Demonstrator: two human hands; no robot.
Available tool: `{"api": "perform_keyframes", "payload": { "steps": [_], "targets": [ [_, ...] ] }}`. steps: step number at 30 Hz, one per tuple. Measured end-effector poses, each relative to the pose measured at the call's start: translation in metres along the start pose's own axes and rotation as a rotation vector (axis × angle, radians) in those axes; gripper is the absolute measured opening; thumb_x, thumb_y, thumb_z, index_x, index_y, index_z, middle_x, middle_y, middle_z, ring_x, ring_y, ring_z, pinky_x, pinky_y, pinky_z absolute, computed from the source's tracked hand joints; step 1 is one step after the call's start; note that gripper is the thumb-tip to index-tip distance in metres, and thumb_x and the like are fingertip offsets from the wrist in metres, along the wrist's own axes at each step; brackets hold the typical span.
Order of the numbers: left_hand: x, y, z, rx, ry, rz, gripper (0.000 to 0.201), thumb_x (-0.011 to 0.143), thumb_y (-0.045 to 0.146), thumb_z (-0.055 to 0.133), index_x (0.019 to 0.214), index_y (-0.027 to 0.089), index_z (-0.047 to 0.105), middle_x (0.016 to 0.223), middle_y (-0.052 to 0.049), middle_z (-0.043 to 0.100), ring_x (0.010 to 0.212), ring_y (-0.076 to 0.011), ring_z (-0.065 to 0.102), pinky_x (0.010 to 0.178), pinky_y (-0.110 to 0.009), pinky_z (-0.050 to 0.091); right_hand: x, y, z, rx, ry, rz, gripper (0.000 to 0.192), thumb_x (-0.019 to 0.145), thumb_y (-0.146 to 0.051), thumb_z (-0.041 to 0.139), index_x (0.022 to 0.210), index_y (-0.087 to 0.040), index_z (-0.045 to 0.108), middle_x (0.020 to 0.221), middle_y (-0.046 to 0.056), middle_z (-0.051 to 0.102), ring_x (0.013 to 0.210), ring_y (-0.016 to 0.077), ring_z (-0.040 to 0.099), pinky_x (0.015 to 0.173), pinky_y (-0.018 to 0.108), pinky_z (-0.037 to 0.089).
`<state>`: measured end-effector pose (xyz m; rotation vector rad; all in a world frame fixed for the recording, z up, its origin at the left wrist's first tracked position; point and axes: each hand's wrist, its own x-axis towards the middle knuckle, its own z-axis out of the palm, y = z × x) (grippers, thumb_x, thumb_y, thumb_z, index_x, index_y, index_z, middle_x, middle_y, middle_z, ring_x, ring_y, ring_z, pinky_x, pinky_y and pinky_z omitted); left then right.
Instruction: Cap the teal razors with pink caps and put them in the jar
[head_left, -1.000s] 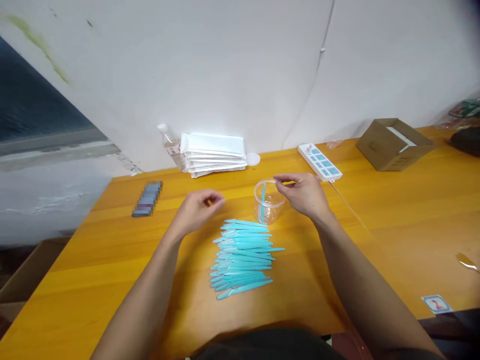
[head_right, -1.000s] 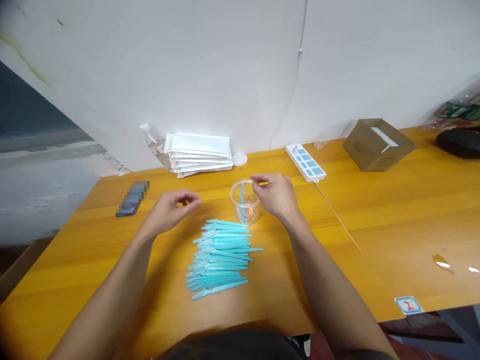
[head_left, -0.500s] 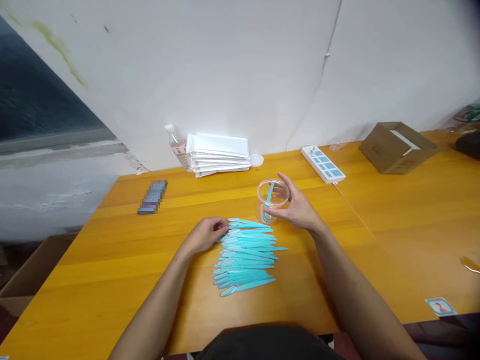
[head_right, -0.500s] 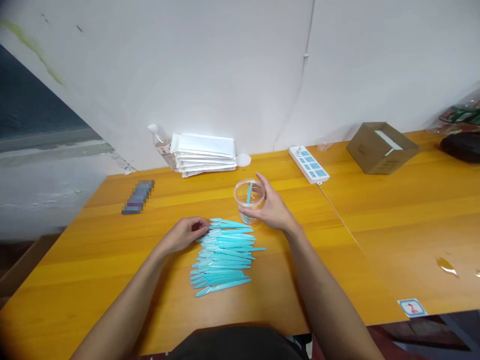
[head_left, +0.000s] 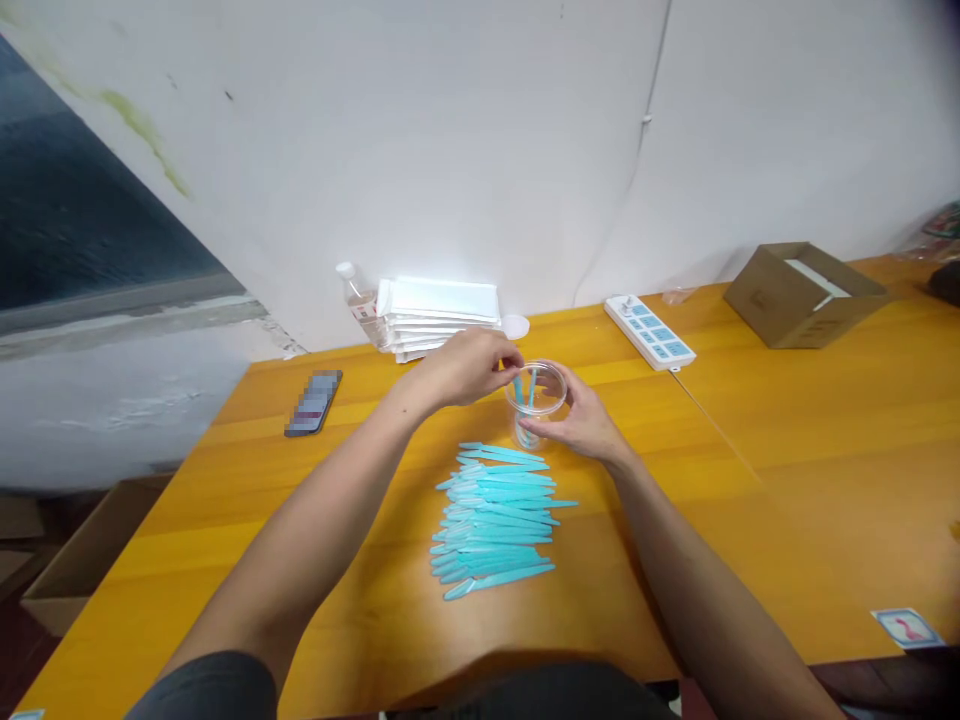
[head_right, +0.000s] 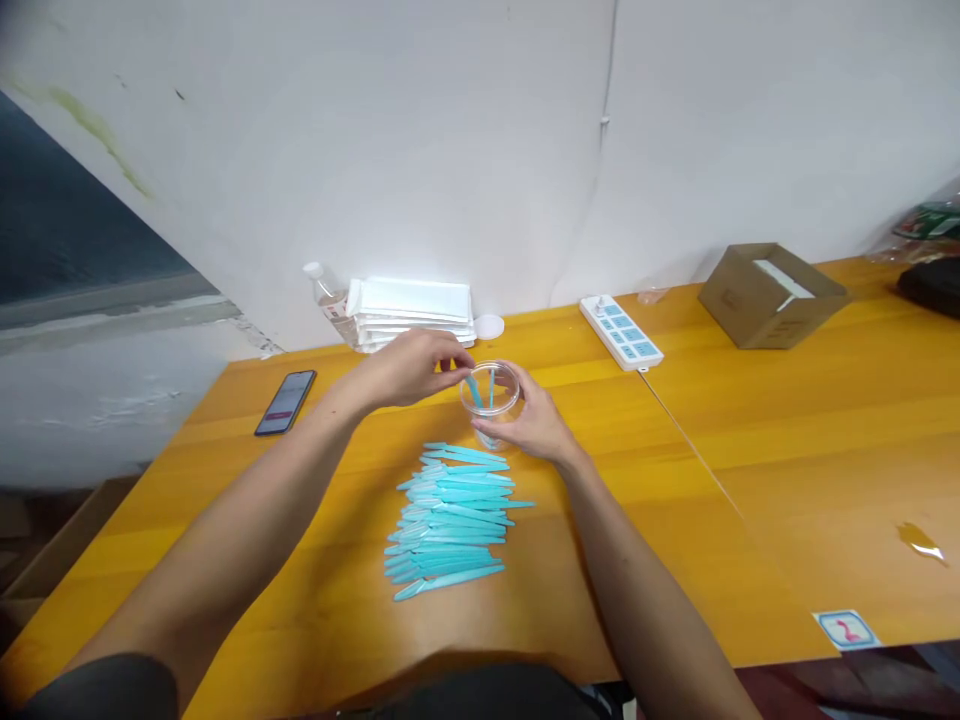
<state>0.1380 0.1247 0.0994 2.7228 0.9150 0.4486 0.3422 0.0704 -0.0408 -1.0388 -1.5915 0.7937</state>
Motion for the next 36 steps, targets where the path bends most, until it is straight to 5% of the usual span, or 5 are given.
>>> {"api": "perform_keyframes", "payload": {
  "steps": [13, 18, 25, 31, 36],
  "targets": [
    [-0.105, -0.073, 0.131, -0.319, -0.118, -0.412, 0.023, 0.085, 0.038, 0.064, 0.092, 0.019, 0.075, 0.091, -0.005, 0.071, 0.077, -0.0165, 0.062, 0.071, -0.026, 0.047, -0.018, 0.028, 0.021, -0.033, 0.009, 0.099, 0.094, 0.065, -0.042, 0.087, 0.145, -0.025, 0.042, 0.138, 0.012, 0.060, 0.128, 0.0306, 0.056, 0.114, 0.050, 0.039],
    [-0.125, -0.068, 0.094, -0.442, -0.083, -0.422, 0.026, 0.091, 0.042, 0.059, 0.092, 0.018, 0.070, 0.083, -0.003, 0.070, 0.073, -0.0158, 0.061, 0.067, -0.026, 0.048, -0.019, 0.029, 0.022, -0.019, 0.020, 0.132, 0.091, 0.066, -0.042, 0.086, 0.144, -0.025, 0.045, 0.136, 0.012, 0.062, 0.125, 0.0302, 0.059, 0.112, 0.050, 0.042],
    [-0.092, -0.021, -0.025, -0.220, 0.577, -0.336, 0.026, 0.093, 0.039, 0.059, 0.107, 0.019, 0.069, 0.080, -0.002, 0.066, 0.069, -0.0130, 0.059, 0.065, -0.024, 0.046, -0.015, 0.030, 0.025, -0.013, 0.026, 0.109, 0.094, 0.065, -0.042, 0.086, 0.147, -0.023, 0.043, 0.135, 0.012, 0.062, 0.126, 0.0303, 0.058, 0.114, 0.050, 0.039],
    [-0.001, 0.013, 0.005, 0.009, -0.042, -0.024, 0.015, 0.090, 0.026, 0.058, 0.091, 0.018, 0.071, 0.080, -0.003, 0.068, 0.069, -0.0149, 0.058, 0.065, -0.026, 0.041, -0.017, 0.034, 0.024, -0.035, 0.024, 0.078, 0.093, 0.066, -0.043, 0.086, 0.146, -0.025, 0.043, 0.140, 0.011, 0.059, 0.129, 0.0302, 0.056, 0.115, 0.050, 0.039],
    [-0.036, -0.022, 0.045, -0.211, 0.129, -0.242, 0.030, 0.092, 0.041, 0.056, 0.104, 0.017, 0.069, 0.074, 0.000, 0.063, 0.064, -0.0127, 0.052, 0.059, -0.024, 0.039, -0.015, 0.029, 0.024, -0.038, 0.031, 0.096, 0.089, 0.066, -0.043, 0.086, 0.144, -0.022, 0.046, 0.140, 0.012, 0.059, 0.130, 0.0299, 0.055, 0.116, 0.048, 0.038]
  ]
}}
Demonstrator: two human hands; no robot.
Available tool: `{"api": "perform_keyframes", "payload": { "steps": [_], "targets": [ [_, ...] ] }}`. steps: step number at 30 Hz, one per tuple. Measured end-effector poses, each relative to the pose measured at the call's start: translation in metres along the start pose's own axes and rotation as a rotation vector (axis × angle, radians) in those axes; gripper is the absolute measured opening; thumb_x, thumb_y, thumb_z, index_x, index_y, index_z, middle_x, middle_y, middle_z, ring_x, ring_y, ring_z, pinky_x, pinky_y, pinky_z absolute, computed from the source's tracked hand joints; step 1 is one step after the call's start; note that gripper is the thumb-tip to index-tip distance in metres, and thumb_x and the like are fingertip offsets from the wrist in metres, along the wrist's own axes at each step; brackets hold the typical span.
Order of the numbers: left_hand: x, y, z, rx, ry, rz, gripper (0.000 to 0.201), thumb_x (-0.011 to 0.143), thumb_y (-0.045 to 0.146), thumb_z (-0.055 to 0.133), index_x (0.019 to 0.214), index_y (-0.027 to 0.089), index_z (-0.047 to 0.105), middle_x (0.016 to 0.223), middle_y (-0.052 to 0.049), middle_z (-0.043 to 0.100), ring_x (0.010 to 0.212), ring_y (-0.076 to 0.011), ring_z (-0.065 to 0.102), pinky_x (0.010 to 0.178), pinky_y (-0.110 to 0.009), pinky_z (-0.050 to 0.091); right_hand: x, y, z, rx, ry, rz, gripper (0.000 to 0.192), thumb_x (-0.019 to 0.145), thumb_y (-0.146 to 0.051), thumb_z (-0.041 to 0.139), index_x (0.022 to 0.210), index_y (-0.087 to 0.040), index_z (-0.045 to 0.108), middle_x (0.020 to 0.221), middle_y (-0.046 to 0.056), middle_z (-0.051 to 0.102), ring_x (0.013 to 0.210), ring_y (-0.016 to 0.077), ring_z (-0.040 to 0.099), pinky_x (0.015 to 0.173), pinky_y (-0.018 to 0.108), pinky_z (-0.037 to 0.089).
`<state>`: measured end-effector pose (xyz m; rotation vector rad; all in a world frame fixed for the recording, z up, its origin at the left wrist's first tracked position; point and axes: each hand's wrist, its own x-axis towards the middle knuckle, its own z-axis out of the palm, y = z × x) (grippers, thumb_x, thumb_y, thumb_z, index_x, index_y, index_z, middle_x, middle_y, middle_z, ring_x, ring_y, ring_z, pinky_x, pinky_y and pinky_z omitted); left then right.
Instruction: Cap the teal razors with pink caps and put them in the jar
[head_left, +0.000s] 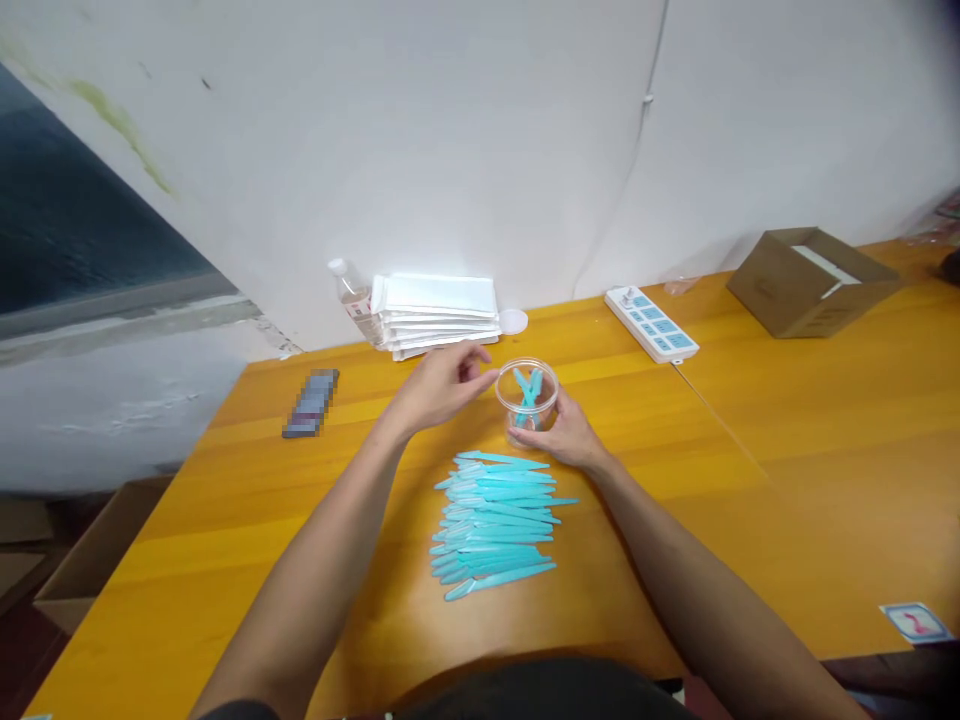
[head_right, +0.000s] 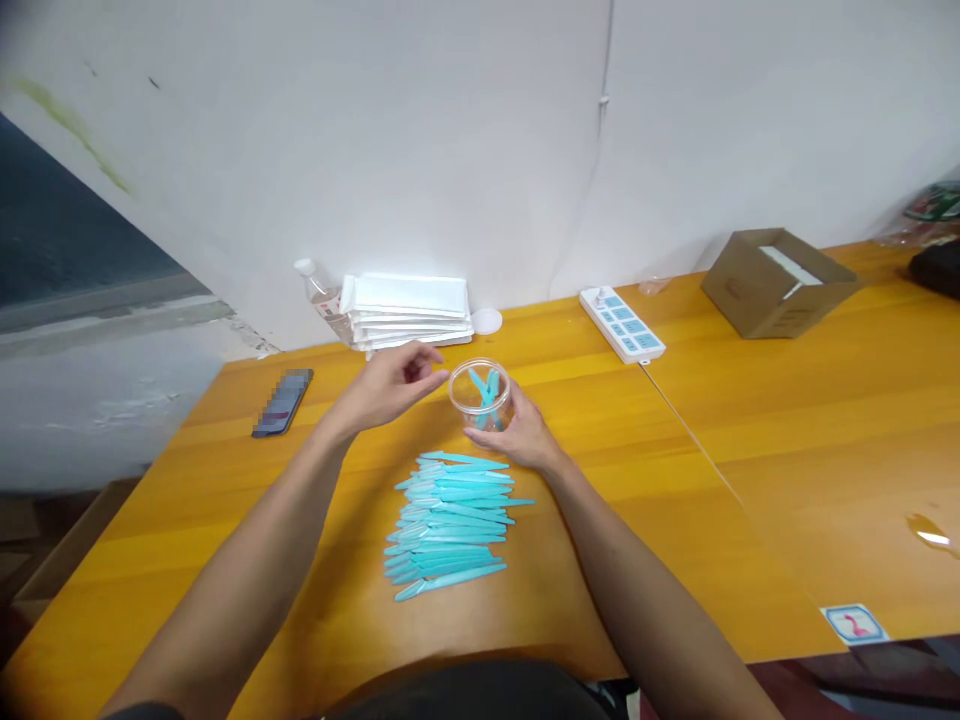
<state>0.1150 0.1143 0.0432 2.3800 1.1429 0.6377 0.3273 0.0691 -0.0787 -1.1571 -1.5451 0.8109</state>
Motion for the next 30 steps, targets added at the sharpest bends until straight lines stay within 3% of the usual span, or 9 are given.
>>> {"api": "perform_keyframes", "payload": {
  "steps": [1, 5, 11, 15, 20, 22, 26, 28, 30],
  "targets": [
    [-0.013, -0.014, 0.004, -0.039, 0.020, -0.062, 0.031, 0.092, 0.044, 0.056, 0.097, 0.017, 0.070, 0.072, 0.000, 0.061, 0.063, -0.0123, 0.051, 0.058, -0.023, 0.039, 0.001, 0.000, 0.001, 0.005, 0.000, 0.000, 0.088, 0.066, -0.043, 0.086, 0.143, -0.022, 0.047, 0.140, 0.012, 0.059, 0.131, 0.0298, 0.055, 0.116, 0.048, 0.038],
    [-0.060, -0.059, 0.032, -0.097, -0.238, -0.191, 0.027, 0.085, 0.043, 0.065, 0.085, 0.018, 0.075, 0.075, -0.001, 0.065, 0.067, -0.0136, 0.056, 0.062, -0.024, 0.042, 0.003, 0.004, 0.004, 0.018, 0.017, -0.035, 0.091, 0.066, -0.042, 0.086, 0.144, -0.021, 0.046, 0.144, 0.012, 0.056, 0.135, 0.0294, 0.051, 0.118, 0.046, 0.035],
    [-0.073, -0.070, 0.063, -0.148, -0.269, -0.224, 0.025, 0.087, 0.040, 0.062, 0.087, 0.017, 0.072, 0.082, -0.003, 0.065, 0.070, -0.0140, 0.057, 0.065, -0.025, 0.045, 0.002, 0.008, 0.004, 0.005, 0.017, -0.043, 0.092, 0.066, -0.041, 0.086, 0.145, -0.020, 0.045, 0.143, 0.012, 0.057, 0.133, 0.0296, 0.053, 0.118, 0.047, 0.036],
    [-0.082, -0.063, 0.032, -0.231, -0.271, -0.236, 0.024, 0.092, 0.040, 0.058, 0.090, 0.017, 0.066, 0.081, -0.002, 0.066, 0.071, -0.0141, 0.058, 0.066, -0.025, 0.046, 0.002, 0.007, 0.003, 0.012, 0.019, -0.035, 0.092, 0.065, -0.042, 0.086, 0.145, -0.021, 0.046, 0.142, 0.011, 0.058, 0.133, 0.0296, 0.053, 0.117, 0.047, 0.036],
    [-0.076, -0.034, -0.056, -0.225, 0.271, -0.202, 0.025, 0.090, 0.039, 0.064, 0.103, 0.018, 0.066, 0.081, -0.002, 0.066, 0.073, -0.0140, 0.060, 0.069, -0.025, 0.048, 0.003, 0.007, 0.003, 0.021, 0.012, -0.038, 0.093, 0.065, -0.042, 0.087, 0.146, -0.022, 0.045, 0.143, 0.011, 0.057, 0.133, 0.0290, 0.053, 0.117, 0.046, 0.037],
    [-0.055, -0.009, -0.076, -0.118, 0.360, -0.116, 0.024, 0.090, 0.038, 0.065, 0.103, 0.018, 0.067, 0.080, -0.002, 0.066, 0.071, -0.0138, 0.060, 0.067, -0.025, 0.047, 0.003, 0.006, 0.003, 0.015, 0.016, -0.032, 0.093, 0.065, -0.042, 0.087, 0.146, -0.022, 0.045, 0.142, 0.011, 0.058, 0.133, 0.0293, 0.053, 0.117, 0.046, 0.037],
    [0.002, 0.031, -0.065, 0.091, 0.093, 0.100, 0.018, 0.093, 0.031, 0.058, 0.096, 0.018, 0.070, 0.085, -0.003, 0.070, 0.074, -0.0139, 0.061, 0.069, -0.025, 0.046, 0.001, 0.004, 0.002, 0.023, 0.016, -0.026, 0.093, 0.064, -0.042, 0.087, 0.145, -0.022, 0.045, 0.140, 0.010, 0.059, 0.131, 0.0302, 0.054, 0.117, 0.048, 0.036],
    [0.020, 0.034, -0.048, 0.165, -0.080, 0.170, 0.017, 0.091, 0.031, 0.059, 0.095, 0.018, 0.071, 0.087, -0.003, 0.072, 0.077, -0.0155, 0.063, 0.071, -0.027, 0.046, 0.001, 0.003, 0.002, 0.020, 0.016, -0.024, 0.091, 0.064, -0.042, 0.087, 0.144, -0.023, 0.047, 0.138, 0.010, 0.061, 0.129, 0.0307, 0.056, 0.117, 0.050, 0.037],
    [0.019, 0.026, -0.033, 0.181, -0.084, 0.147, 0.021, 0.091, 0.034, 0.060, 0.100, 0.019, 0.071, 0.091, -0.004, 0.072, 0.081, -0.0168, 0.063, 0.073, -0.028, 0.046, 0.000, 0.002, 0.002, 0.015, 0.019, -0.018, 0.090, 0.065, -0.042, 0.086, 0.144, -0.023, 0.048, 0.138, 0.010, 0.060, 0.130, 0.0308, 0.055, 0.116, 0.050, 0.038]
  ]
}}
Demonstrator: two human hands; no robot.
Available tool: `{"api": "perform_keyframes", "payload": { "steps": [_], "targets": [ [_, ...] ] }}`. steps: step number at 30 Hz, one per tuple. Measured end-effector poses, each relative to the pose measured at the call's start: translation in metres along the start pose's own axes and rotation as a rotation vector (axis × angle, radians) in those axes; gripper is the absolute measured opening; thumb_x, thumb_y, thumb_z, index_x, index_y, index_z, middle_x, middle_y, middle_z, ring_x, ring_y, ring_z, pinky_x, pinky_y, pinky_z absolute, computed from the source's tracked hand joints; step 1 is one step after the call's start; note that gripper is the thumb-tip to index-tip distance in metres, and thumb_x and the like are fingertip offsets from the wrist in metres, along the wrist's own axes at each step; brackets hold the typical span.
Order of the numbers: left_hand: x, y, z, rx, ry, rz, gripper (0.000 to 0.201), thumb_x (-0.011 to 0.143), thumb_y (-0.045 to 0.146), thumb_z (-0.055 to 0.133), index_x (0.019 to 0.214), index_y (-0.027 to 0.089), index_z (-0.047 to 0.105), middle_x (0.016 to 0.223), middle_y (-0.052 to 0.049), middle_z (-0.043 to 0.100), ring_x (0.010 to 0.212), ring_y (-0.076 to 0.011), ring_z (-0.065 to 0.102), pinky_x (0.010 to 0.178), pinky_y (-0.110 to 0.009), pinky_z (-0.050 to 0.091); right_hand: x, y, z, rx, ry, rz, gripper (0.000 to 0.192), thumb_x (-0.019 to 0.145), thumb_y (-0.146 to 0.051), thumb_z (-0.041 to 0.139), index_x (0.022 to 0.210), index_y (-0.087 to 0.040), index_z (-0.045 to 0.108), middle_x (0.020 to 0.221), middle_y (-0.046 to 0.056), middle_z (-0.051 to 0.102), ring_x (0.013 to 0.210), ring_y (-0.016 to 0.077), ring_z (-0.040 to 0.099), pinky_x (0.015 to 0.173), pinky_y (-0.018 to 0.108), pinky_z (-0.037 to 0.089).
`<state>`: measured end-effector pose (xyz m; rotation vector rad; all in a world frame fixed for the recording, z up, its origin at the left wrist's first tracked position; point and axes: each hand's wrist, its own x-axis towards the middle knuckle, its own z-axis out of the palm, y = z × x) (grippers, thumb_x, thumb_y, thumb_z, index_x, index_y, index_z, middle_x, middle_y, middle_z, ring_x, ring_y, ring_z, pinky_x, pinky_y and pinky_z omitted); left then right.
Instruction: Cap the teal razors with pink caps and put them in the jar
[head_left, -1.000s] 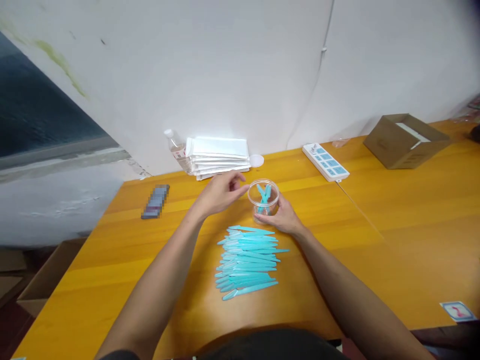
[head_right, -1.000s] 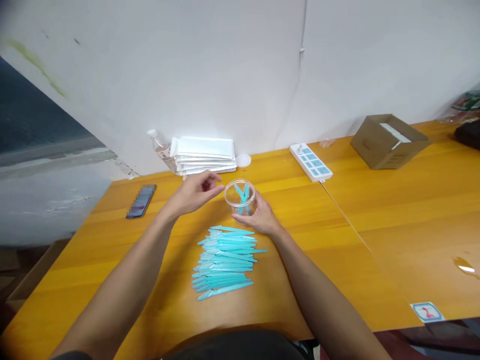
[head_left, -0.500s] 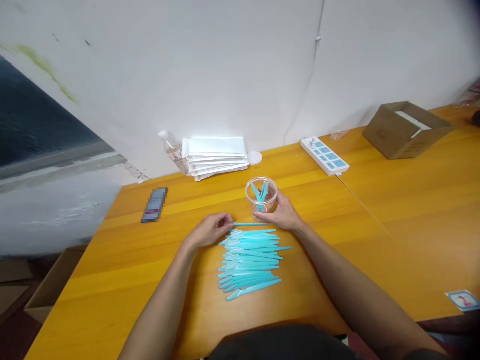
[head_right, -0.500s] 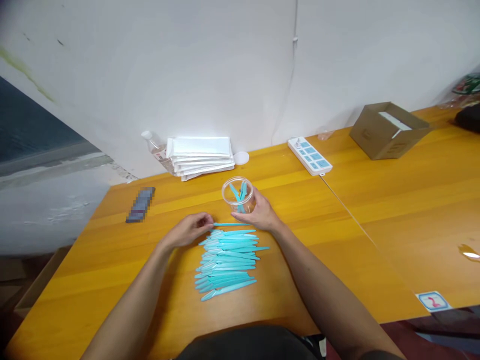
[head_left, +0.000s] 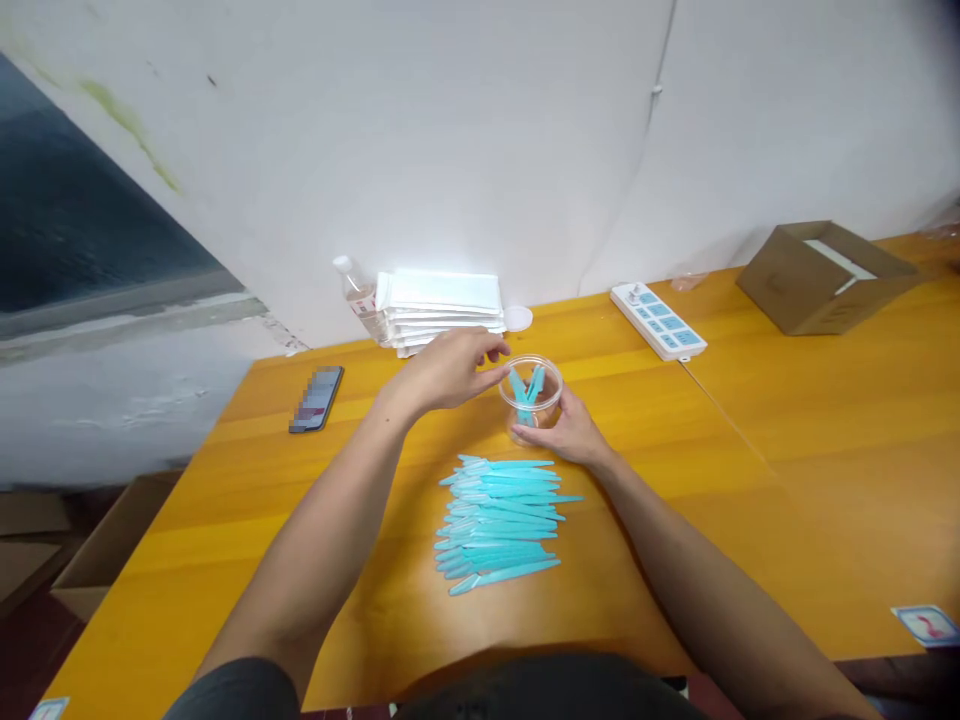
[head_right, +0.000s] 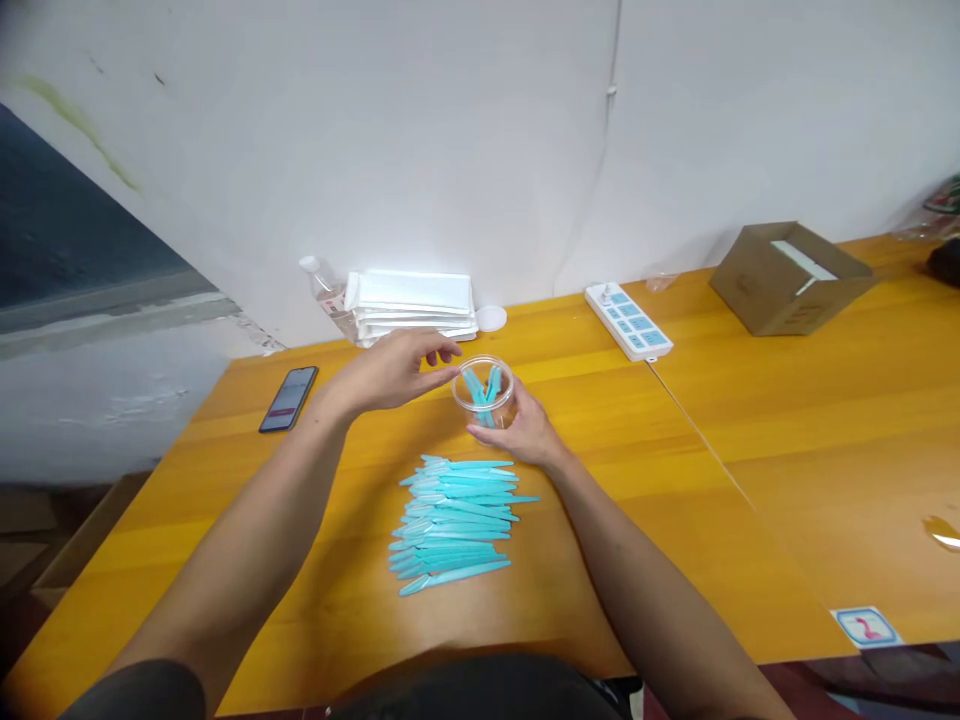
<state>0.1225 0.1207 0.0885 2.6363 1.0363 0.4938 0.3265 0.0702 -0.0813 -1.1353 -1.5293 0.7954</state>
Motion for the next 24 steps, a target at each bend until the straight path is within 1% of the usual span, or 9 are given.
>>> {"api": "perform_keyframes", "payload": {
  "steps": [3, 5, 8, 11, 14, 17, 19, 22, 24],
  "targets": [
    [-0.032, -0.016, 0.024, -0.095, 0.067, -0.165, 0.026, 0.092, 0.039, 0.058, 0.099, 0.019, 0.071, 0.091, -0.004, 0.073, 0.078, -0.0163, 0.063, 0.071, -0.027, 0.046, 0.001, 0.001, 0.000, 0.012, -0.009, -0.014, 0.091, 0.065, -0.040, 0.087, 0.145, -0.023, 0.047, 0.142, 0.010, 0.058, 0.132, 0.0306, 0.053, 0.117, 0.049, 0.037],
    [-0.062, -0.023, 0.043, -0.187, -0.051, -0.239, 0.025, 0.091, 0.040, 0.059, 0.091, 0.019, 0.074, 0.087, -0.003, 0.073, 0.075, -0.0160, 0.063, 0.069, -0.026, 0.046, 0.001, 0.002, 0.000, 0.014, -0.016, -0.026, 0.092, 0.064, -0.040, 0.087, 0.145, -0.022, 0.047, 0.142, 0.010, 0.058, 0.132, 0.0306, 0.053, 0.117, 0.049, 0.037],
    [-0.097, -0.027, 0.077, -0.258, -0.233, -0.304, 0.023, 0.088, 0.040, 0.063, 0.092, 0.022, 0.077, 0.087, -0.003, 0.072, 0.077, -0.0169, 0.064, 0.068, -0.025, 0.046, 0.002, 0.002, 0.000, -0.014, -0.010, -0.015, 0.092, 0.064, -0.041, 0.087, 0.145, -0.022, 0.047, 0.141, 0.011, 0.058, 0.132, 0.0311, 0.054, 0.117, 0.049, 0.038],
    [-0.110, -0.027, 0.104, -0.274, -0.224, -0.362, 0.024, 0.086, 0.040, 0.064, 0.097, 0.023, 0.077, 0.092, -0.004, 0.072, 0.079, -0.0175, 0.063, 0.068, -0.025, 0.046, 0.001, 0.004, 0.000, -0.038, -0.009, -0.012, 0.095, 0.064, -0.041, 0.087, 0.146, -0.022, 0.045, 0.141, 0.012, 0.059, 0.132, 0.0315, 0.054, 0.116, 0.050, 0.038],
    [-0.113, -0.027, 0.113, -0.314, -0.189, -0.369, 0.025, 0.089, 0.040, 0.061, 0.095, 0.022, 0.075, 0.090, -0.004, 0.072, 0.077, -0.0169, 0.062, 0.068, -0.026, 0.047, 0.001, 0.007, 0.001, -0.035, -0.005, -0.017, 0.096, 0.063, -0.041, 0.087, 0.147, -0.022, 0.045, 0.141, 0.011, 0.058, 0.133, 0.0314, 0.053, 0.118, 0.050, 0.036],
    [-0.118, -0.029, 0.098, -0.383, -0.197, -0.344, 0.028, 0.092, 0.042, 0.057, 0.093, 0.020, 0.073, 0.089, -0.005, 0.072, 0.077, -0.0167, 0.063, 0.069, -0.026, 0.049, 0.001, 0.008, 0.001, -0.021, -0.012, -0.032, 0.094, 0.065, -0.041, 0.087, 0.147, -0.021, 0.044, 0.143, 0.011, 0.057, 0.134, 0.0305, 0.052, 0.119, 0.048, 0.035],
    [-0.123, -0.030, 0.072, -0.414, -0.157, -0.345, 0.029, 0.094, 0.043, 0.055, 0.095, 0.019, 0.071, 0.092, -0.005, 0.072, 0.081, -0.0171, 0.064, 0.072, -0.026, 0.051, 0.001, 0.007, 0.000, -0.013, -0.020, -0.046, 0.094, 0.066, -0.040, 0.086, 0.147, -0.021, 0.043, 0.144, 0.011, 0.056, 0.135, 0.0298, 0.051, 0.119, 0.047, 0.035],
    [-0.120, -0.027, 0.018, -0.384, 0.052, -0.359, 0.028, 0.093, 0.044, 0.058, 0.099, 0.019, 0.068, 0.089, -0.006, 0.072, 0.081, -0.0173, 0.065, 0.073, -0.027, 0.052, 0.001, 0.007, 0.000, 0.000, -0.027, -0.057, 0.093, 0.065, -0.039, 0.087, 0.147, -0.021, 0.044, 0.144, 0.011, 0.056, 0.134, 0.0296, 0.052, 0.118, 0.046, 0.036],
    [-0.101, -0.019, -0.013, -0.308, 0.242, -0.310, 0.028, 0.090, 0.043, 0.063, 0.102, 0.018, 0.068, 0.086, -0.006, 0.072, 0.075, -0.0159, 0.065, 0.068, -0.026, 0.052, 0.001, 0.007, 0.000, 0.010, -0.026, -0.050, 0.093, 0.065, -0.039, 0.087, 0.146, -0.022, 0.044, 0.143, 0.011, 0.057, 0.133, 0.0298, 0.053, 0.118, 0.047, 0.036]
  ]
}}
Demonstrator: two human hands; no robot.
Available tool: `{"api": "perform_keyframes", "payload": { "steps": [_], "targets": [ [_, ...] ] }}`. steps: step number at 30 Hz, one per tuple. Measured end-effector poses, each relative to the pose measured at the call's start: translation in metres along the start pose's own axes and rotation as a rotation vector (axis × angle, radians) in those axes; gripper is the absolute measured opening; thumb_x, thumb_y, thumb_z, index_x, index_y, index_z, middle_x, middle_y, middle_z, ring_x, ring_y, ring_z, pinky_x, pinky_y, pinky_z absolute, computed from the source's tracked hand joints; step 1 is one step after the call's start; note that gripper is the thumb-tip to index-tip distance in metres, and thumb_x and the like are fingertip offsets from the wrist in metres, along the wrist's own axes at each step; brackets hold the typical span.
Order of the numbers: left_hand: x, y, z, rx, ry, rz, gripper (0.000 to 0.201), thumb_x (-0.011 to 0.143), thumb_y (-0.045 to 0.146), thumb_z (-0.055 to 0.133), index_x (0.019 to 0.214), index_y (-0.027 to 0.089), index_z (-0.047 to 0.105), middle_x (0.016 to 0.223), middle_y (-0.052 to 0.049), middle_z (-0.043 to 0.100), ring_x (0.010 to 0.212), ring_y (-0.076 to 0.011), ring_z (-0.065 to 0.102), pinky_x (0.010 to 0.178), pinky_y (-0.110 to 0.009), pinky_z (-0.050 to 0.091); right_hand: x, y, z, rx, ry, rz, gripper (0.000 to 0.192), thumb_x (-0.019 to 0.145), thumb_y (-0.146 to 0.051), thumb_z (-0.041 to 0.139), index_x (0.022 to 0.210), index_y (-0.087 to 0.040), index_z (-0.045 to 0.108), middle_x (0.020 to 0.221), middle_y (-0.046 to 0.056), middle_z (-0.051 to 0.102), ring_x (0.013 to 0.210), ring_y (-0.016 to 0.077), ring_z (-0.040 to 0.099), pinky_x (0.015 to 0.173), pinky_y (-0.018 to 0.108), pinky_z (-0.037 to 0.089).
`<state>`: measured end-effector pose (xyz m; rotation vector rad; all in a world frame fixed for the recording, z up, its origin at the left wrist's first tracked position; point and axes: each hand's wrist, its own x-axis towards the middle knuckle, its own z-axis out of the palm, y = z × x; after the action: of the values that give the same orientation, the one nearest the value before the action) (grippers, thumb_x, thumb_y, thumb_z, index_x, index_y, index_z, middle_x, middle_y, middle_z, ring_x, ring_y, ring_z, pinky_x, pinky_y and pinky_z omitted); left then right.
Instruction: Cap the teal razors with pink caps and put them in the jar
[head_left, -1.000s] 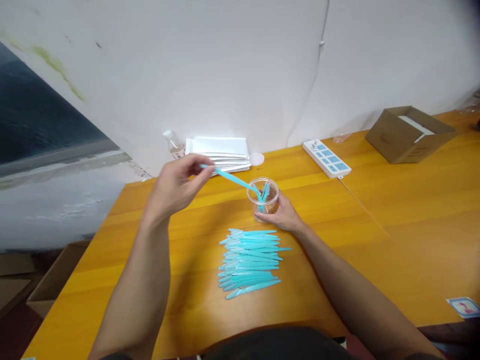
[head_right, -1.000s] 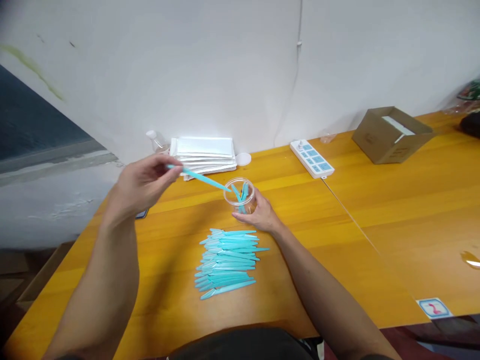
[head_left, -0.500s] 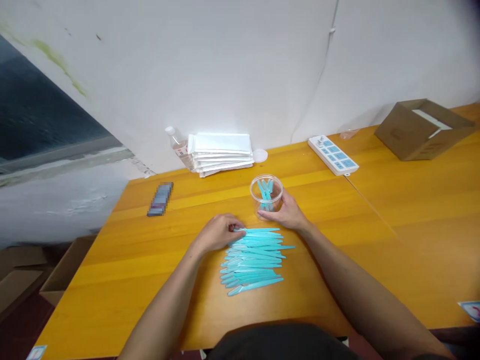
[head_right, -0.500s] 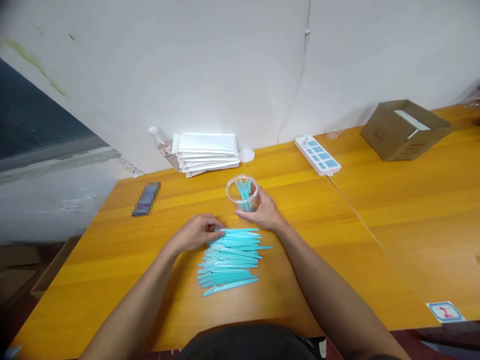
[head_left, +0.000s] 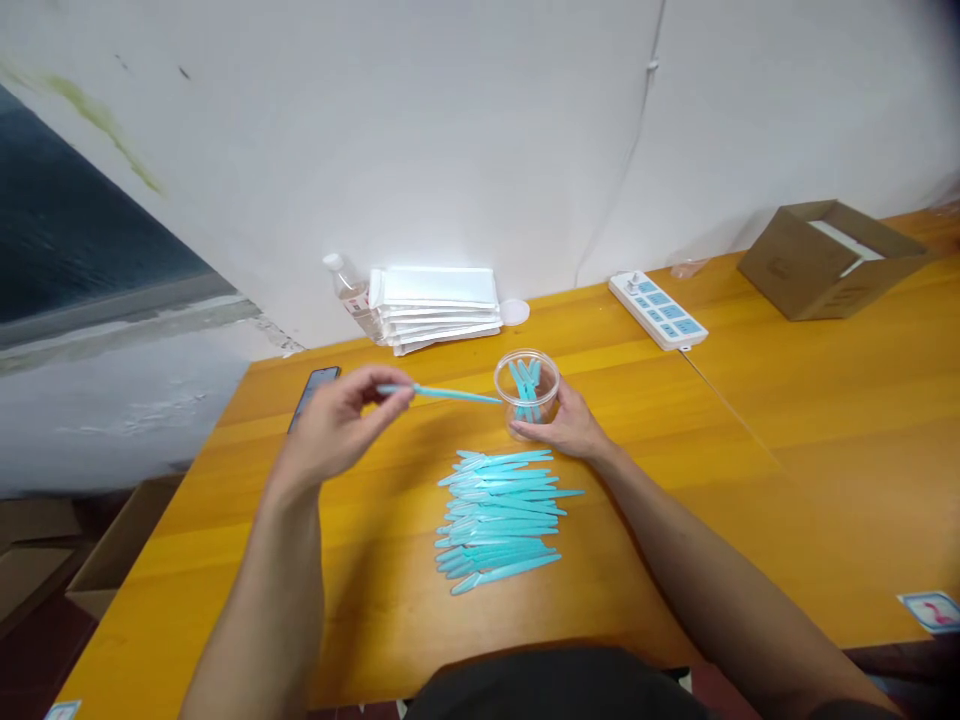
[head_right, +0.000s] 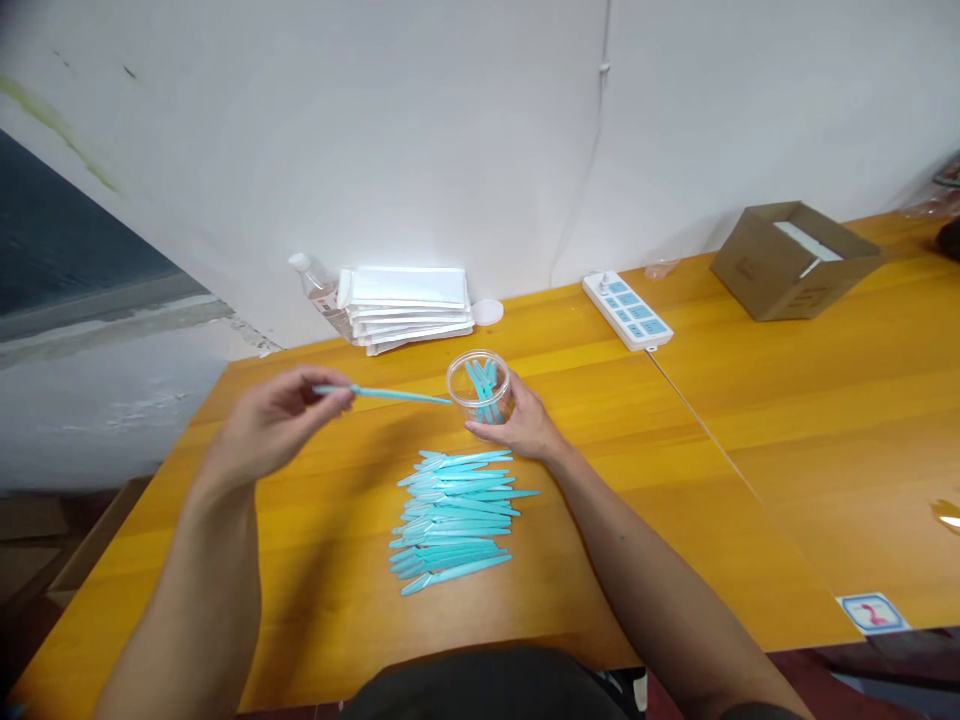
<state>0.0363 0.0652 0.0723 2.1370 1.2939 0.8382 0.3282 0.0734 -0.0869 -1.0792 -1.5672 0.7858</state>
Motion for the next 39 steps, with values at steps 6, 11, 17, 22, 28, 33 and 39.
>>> {"api": "perform_keyframes", "payload": {
  "steps": [6, 11, 17, 22, 28, 33, 39],
  "targets": [
    [0.067, 0.057, 0.012, 0.200, -0.138, 0.262, 0.022, 0.093, 0.036, 0.059, 0.092, 0.017, 0.070, 0.067, 0.001, 0.064, 0.060, -0.0108, 0.057, 0.057, -0.021, 0.043, -0.001, -0.003, 0.000, 0.005, 0.009, 0.027, 0.095, 0.065, -0.040, 0.087, 0.147, -0.022, 0.043, 0.143, 0.010, 0.057, 0.133, 0.0300, 0.052, 0.118, 0.047, 0.036],
    [0.072, 0.074, 0.005, 0.187, 0.056, 0.260, 0.020, 0.092, 0.033, 0.059, 0.095, 0.016, 0.068, 0.066, 0.001, 0.061, 0.058, -0.0101, 0.053, 0.055, -0.022, 0.040, 0.000, -0.003, -0.001, -0.001, 0.002, 0.002, 0.094, 0.066, -0.040, 0.086, 0.147, -0.022, 0.044, 0.142, 0.010, 0.058, 0.132, 0.0299, 0.053, 0.118, 0.047, 0.037],
    [0.084, 0.058, 0.033, 0.170, -0.181, 0.260, 0.025, 0.092, 0.035, 0.059, 0.107, 0.018, 0.068, 0.074, 0.000, 0.068, 0.064, -0.0122, 0.059, 0.059, -0.022, 0.042, 0.001, -0.003, 0.000, 0.016, -0.003, 0.005, 0.093, 0.066, -0.039, 0.087, 0.147, -0.023, 0.044, 0.143, 0.009, 0.057, 0.132, 0.0305, 0.053, 0.117, 0.046, 0.037],
    [0.037, 0.007, 0.051, 0.164, -0.195, 0.048, 0.030, 0.091, 0.042, 0.060, 0.109, 0.020, 0.069, 0.080, -0.002, 0.070, 0.069, -0.0143, 0.061, 0.063, -0.024, 0.044, 0.000, -0.001, 0.000, -0.007, 0.005, 0.027, 0.093, 0.065, -0.041, 0.087, 0.146, -0.021, 0.046, 0.140, 0.011, 0.059, 0.129, 0.0314, 0.056, 0.114, 0.047, 0.040],
    [-0.049, -0.050, 0.072, 0.116, -0.476, -0.152, 0.022, 0.088, 0.038, 0.062, 0.097, 0.022, 0.075, 0.087, -0.003, 0.071, 0.073, -0.0153, 0.061, 0.067, -0.024, 0.045, 0.000, 0.000, 0.001, -0.036, 0.000, 0.006, 0.092, 0.066, -0.040, 0.086, 0.147, -0.023, 0.045, 0.144, 0.010, 0.056, 0.133, 0.0306, 0.053, 0.117, 0.047, 0.037],
    [-0.068, -0.068, 0.090, -0.063, -0.397, -0.267, 0.027, 0.090, 0.040, 0.061, 0.102, 0.019, 0.072, 0.081, -0.002, 0.067, 0.068, -0.0137, 0.055, 0.062, -0.024, 0.043, 0.000, 0.000, 0.001, -0.041, -0.002, 0.002, 0.088, 0.067, -0.040, 0.086, 0.144, -0.023, 0.048, 0.142, 0.009, 0.058, 0.131, 0.0302, 0.054, 0.116, 0.047, 0.040],
    [-0.071, -0.065, 0.075, -0.250, -0.351, -0.312, 0.030, 0.093, 0.043, 0.058, 0.095, 0.016, 0.071, 0.091, -0.006, 0.071, 0.082, -0.0164, 0.063, 0.076, -0.028, 0.050, 0.000, 0.001, 0.000, -0.039, -0.006, -0.012, 0.093, 0.066, -0.041, 0.086, 0.147, -0.024, 0.044, 0.142, 0.009, 0.058, 0.131, 0.0298, 0.054, 0.116, 0.047, 0.039]
  ]
}}
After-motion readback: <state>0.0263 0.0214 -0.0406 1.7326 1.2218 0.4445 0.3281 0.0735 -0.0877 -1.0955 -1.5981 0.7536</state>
